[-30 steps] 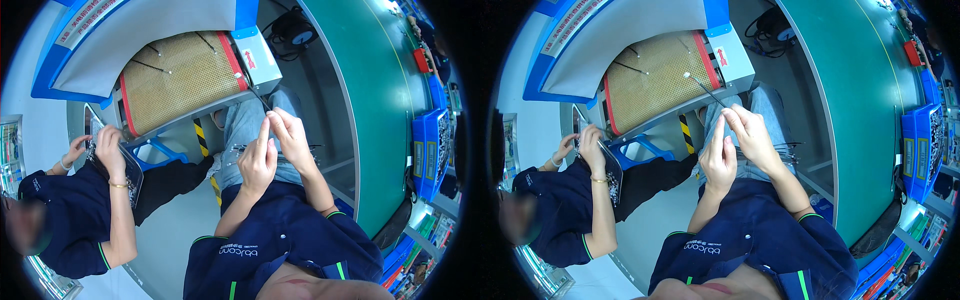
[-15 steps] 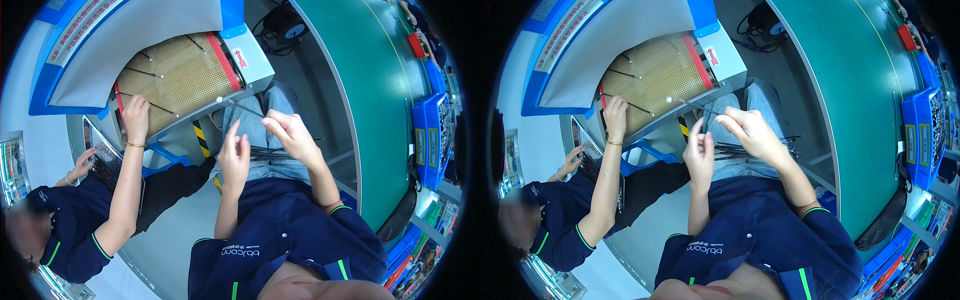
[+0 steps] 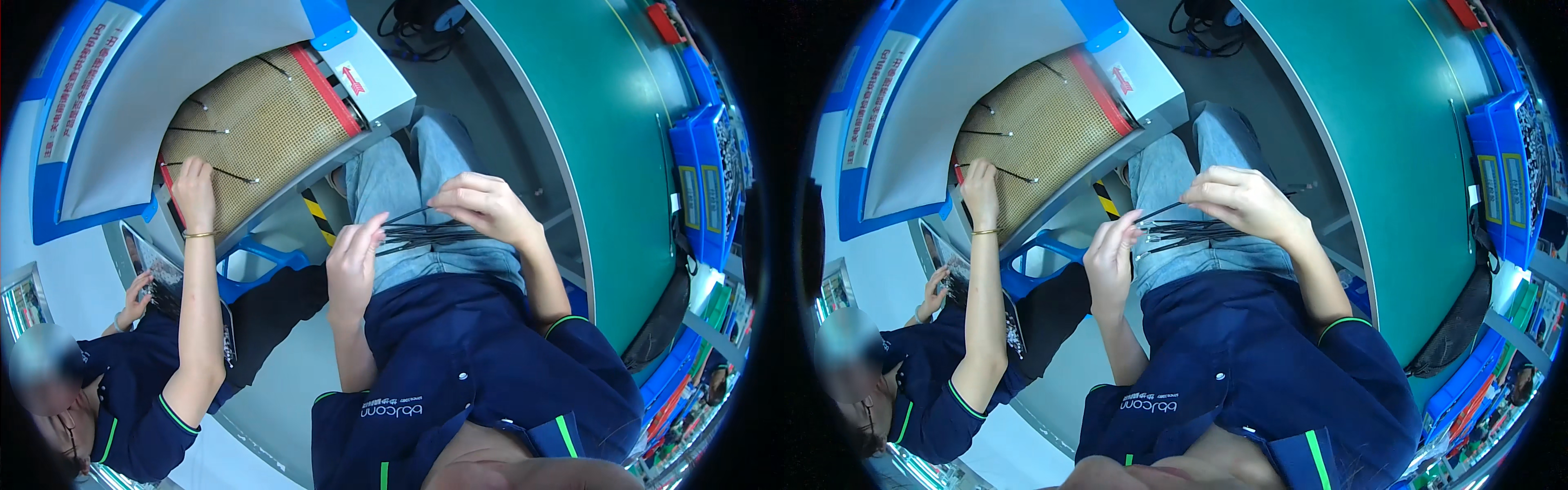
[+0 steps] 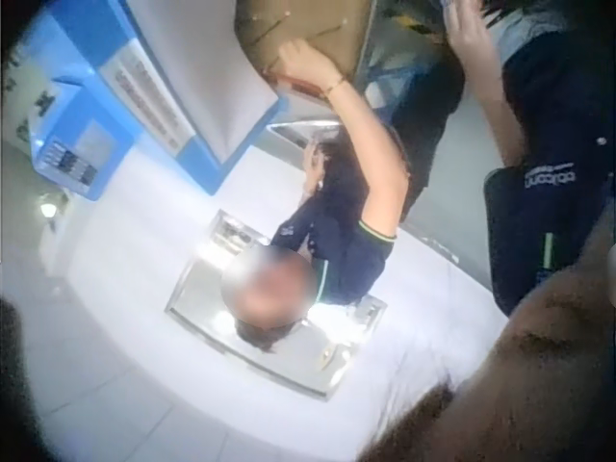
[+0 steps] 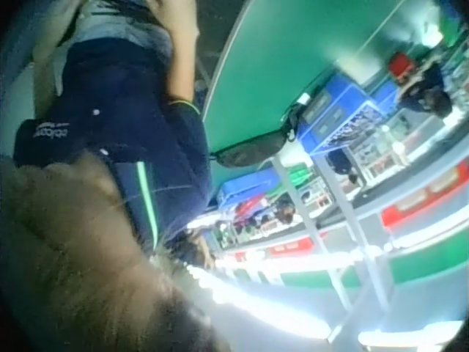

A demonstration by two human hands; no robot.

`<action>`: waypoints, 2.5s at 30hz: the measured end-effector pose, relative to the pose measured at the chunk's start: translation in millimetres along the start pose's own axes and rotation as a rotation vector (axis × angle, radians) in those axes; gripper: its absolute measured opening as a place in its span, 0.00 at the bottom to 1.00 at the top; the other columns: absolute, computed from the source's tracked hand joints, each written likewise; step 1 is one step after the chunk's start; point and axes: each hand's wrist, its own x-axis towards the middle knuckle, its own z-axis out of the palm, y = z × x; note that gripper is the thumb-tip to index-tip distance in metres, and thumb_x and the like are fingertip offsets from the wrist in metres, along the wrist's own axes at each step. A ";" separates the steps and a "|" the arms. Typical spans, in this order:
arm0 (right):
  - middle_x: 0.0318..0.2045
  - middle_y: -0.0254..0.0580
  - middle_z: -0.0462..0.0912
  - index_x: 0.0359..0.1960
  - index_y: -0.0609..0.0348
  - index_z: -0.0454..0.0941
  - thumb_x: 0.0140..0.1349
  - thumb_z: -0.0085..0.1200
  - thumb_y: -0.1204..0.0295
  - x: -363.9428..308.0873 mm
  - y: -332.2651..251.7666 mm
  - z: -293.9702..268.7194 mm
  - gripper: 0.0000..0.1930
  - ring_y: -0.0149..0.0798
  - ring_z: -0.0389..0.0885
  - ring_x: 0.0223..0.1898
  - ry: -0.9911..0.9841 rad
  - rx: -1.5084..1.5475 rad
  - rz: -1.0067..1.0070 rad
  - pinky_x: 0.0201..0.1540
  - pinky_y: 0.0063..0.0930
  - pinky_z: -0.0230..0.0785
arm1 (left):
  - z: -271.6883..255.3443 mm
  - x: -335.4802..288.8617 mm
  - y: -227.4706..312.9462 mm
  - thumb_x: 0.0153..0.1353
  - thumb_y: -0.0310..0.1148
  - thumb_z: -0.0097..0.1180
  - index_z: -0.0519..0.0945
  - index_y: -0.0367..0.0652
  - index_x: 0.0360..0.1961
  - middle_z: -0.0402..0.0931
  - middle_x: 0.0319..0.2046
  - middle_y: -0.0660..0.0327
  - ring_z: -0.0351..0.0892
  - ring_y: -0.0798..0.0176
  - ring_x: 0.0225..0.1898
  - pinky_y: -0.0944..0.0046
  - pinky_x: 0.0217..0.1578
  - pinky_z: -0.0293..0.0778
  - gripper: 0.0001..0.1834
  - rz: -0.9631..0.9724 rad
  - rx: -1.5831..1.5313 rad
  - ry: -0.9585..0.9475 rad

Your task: The person sits at a workstation and repeatedly picks up black cables from a mesh tray, straightens them, and places them into a bundle on their lap. A coworker is visible to the left working on a separate task.

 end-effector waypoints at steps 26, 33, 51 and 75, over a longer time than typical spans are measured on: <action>0.32 0.35 0.81 0.36 0.59 0.82 0.46 0.59 0.76 -2.6 11.8 19.4 0.12 0.34 0.77 0.27 -0.084 -0.070 -0.207 0.26 0.27 0.71 | 16.9 8.9 0.1 0.56 0.28 0.61 0.82 0.37 0.34 0.78 0.28 0.56 0.79 0.60 0.28 0.65 0.30 0.73 0.06 -0.151 -0.079 -0.186; 0.33 0.32 0.80 0.36 0.56 0.82 0.48 0.56 0.73 -7.4 14.5 20.2 0.12 0.33 0.76 0.28 -0.113 -0.161 -0.179 0.25 0.27 0.71 | 22.0 14.7 -0.9 0.58 0.28 0.57 0.80 0.36 0.33 0.76 0.29 0.54 0.76 0.51 0.31 0.57 0.33 0.71 0.06 -0.008 0.036 -0.243; 0.28 0.39 0.80 0.30 0.59 0.80 0.53 0.60 0.73 -16.1 11.8 27.5 0.05 0.42 0.80 0.29 -0.201 0.076 0.114 0.32 0.32 0.73 | 32.6 -2.6 -25.1 0.51 0.24 0.63 0.79 0.37 0.32 0.76 0.30 0.58 0.77 0.57 0.32 0.61 0.34 0.74 0.07 0.323 0.122 -0.087; 0.27 0.40 0.81 0.31 0.63 0.81 0.52 0.61 0.77 -8.7 18.4 39.2 0.05 0.39 0.80 0.28 -0.176 0.138 0.277 0.30 0.28 0.71 | 36.7 -4.9 -43.9 0.49 0.23 0.62 0.79 0.37 0.34 0.77 0.32 0.59 0.78 0.57 0.35 0.60 0.36 0.75 0.10 0.294 0.099 -0.002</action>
